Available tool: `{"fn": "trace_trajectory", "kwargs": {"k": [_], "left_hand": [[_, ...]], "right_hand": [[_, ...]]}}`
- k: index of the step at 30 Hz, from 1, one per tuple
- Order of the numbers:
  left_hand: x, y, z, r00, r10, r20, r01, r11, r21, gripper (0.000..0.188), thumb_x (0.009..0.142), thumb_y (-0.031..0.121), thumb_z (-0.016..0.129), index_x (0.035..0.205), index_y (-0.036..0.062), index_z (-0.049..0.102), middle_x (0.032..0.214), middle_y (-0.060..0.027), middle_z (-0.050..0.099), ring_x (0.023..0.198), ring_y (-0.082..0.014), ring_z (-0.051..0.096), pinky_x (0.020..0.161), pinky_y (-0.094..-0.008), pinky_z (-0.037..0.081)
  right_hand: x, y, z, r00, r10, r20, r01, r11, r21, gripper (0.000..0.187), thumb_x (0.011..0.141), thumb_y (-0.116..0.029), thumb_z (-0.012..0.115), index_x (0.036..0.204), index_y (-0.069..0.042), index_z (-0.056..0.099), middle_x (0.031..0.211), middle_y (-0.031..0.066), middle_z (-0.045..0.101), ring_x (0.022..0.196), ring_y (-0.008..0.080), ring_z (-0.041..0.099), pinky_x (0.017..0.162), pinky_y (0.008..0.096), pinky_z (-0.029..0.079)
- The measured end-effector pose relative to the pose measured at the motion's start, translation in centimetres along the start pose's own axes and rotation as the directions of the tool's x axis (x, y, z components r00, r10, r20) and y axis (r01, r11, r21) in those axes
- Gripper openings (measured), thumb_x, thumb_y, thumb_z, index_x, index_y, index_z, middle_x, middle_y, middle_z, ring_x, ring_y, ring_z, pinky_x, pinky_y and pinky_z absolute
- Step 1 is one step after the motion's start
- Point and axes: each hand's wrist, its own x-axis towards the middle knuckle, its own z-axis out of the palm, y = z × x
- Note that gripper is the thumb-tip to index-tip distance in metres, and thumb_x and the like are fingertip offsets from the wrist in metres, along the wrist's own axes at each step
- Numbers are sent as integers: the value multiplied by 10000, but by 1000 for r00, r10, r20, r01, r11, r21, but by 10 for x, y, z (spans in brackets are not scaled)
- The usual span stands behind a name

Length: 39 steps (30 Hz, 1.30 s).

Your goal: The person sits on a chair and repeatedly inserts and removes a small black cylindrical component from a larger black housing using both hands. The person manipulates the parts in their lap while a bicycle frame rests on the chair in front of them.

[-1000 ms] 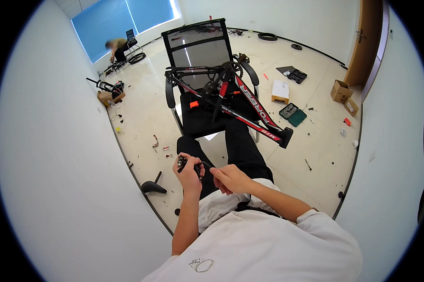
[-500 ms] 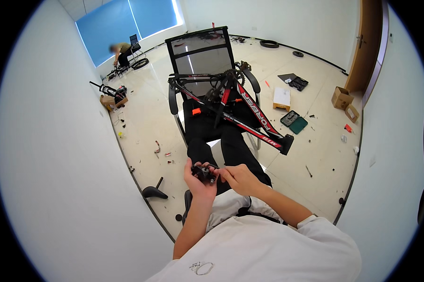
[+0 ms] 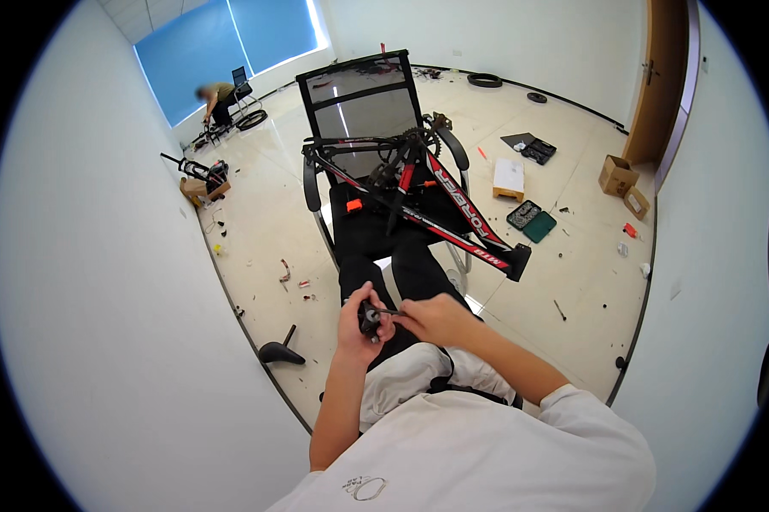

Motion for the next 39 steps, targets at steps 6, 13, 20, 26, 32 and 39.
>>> {"fn": "trace_trajectory", "kwargs": {"k": [6,13,20,26,32,39], "left_hand": [[-4,-33,23,989,-139,46,124,962,242,227,870,205,618,722,58,529,556,-81,529,394,-191,505,345,-293,360],[2,-65,12,996,-18,87,-16,927,375,115,814,49,603,831,91,497,689,-57,534,469,-157,479,405,-276,352],[20,-32,-17,983,183,-15,-182,982,44,139,805,34,599,844,105,486,691,-56,529,500,-162,493,441,-287,370],[2,-2,0,994,69,87,-68,998,-9,152,783,-9,527,792,100,422,646,-64,481,495,-173,457,479,-303,363],[5,-53,10,994,-91,56,73,962,262,123,764,-33,574,820,43,494,656,-67,526,477,-183,528,431,-304,401],[8,-24,-22,985,135,-105,-124,987,102,118,832,85,585,937,101,535,724,-61,556,550,-152,540,481,-283,425]], "right_hand": [[40,39,-45,981,191,-37,-189,981,47,250,841,-303,674,868,-69,590,622,98,562,586,280,578,540,392,424],[65,-36,-36,978,100,183,-163,914,371,596,753,-385,767,1184,-61,512,924,90,608,849,210,604,747,332,498],[26,-64,-14,984,-170,46,170,985,8,764,685,-311,783,1318,-81,423,1413,175,352,1304,356,354,1040,478,294],[15,27,-17,986,147,-80,-149,988,-28,791,700,-273,767,1355,-56,380,1421,183,363,1271,362,402,993,470,346],[68,14,-49,995,103,-7,-101,982,161,694,735,-315,762,1297,-56,448,1317,163,491,1216,343,476,1001,433,378],[21,-31,-31,996,-59,61,58,998,23,1064,550,-369,847,1430,-89,317,1467,210,287,1320,377,349,1054,478,308]]}}
